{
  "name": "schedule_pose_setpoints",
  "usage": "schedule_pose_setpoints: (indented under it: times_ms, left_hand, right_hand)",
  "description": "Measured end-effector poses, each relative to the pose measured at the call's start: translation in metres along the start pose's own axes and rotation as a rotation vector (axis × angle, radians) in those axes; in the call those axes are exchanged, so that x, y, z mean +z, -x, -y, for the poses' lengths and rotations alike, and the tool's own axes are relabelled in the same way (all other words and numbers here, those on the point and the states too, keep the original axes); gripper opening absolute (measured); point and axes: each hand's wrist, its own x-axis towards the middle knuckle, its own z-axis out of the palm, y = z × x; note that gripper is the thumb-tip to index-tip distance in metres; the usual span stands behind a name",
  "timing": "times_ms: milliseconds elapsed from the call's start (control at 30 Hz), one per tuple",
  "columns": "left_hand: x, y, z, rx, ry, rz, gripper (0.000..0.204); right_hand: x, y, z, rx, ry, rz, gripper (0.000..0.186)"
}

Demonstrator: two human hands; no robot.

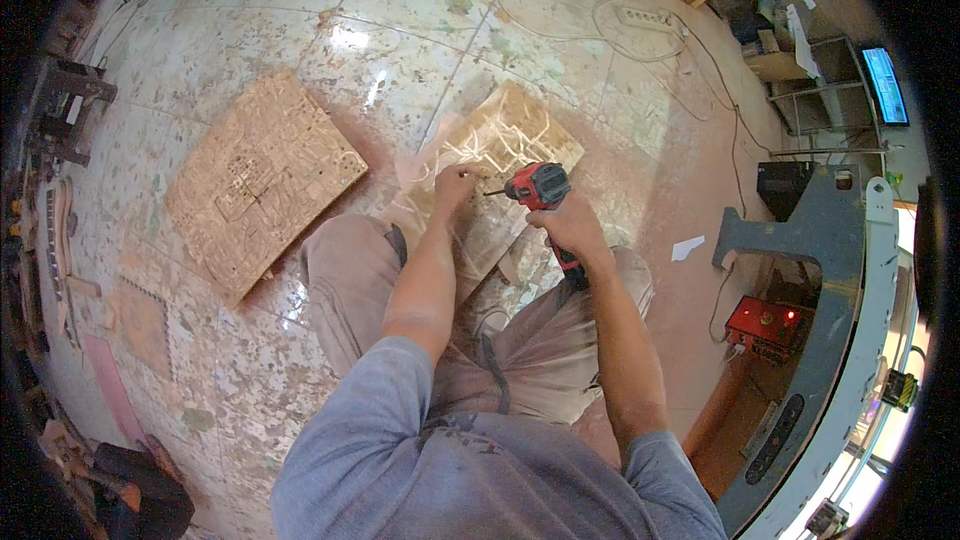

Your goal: The person clears wood scraps from a CNC machine, removes a wooden guitar body, and then uses a drill to secure screws into a wooden block on the floor.

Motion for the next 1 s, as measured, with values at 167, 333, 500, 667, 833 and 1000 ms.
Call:
schedule_pose_setpoints:
  times_ms: [167,333,500,667,833,1000]
  left_hand:
    - [0.004,0.004,-0.008,-0.001,-0.085,0.058,0.028]
    - [0.008,-0.003,0.008,-0.012,-0.072,0.078,0.025]
    - [0.01,0.0,0.007,0.005,-0.101,0.056,0.024]
    - [0.016,0.016,-0.02,0.018,-0.221,0.024,0.024]
    - [0.014,0.008,0.003,0.015,-0.146,0.003,0.022]
    - [0.014,0.009,-0.005,-0.02,-0.208,0.059,0.022]
  right_hand:
    - [-0.007,-0.004,-0.006,0.129,-0.085,0.093,0.032]
    - [-0.012,-0.002,0.011,0.118,-0.074,0.113,0.039]
    - [-0.018,0.002,0.029,0.111,-0.018,0.12,0.038]
    - [-0.017,0.006,0.024,0.158,0.005,0.112,0.035]
    - [-0.015,0.004,0.037,0.12,-0.005,0.107,0.035]
    - [-0.009,0.004,0.026,0.132,0.001,0.097,0.034]
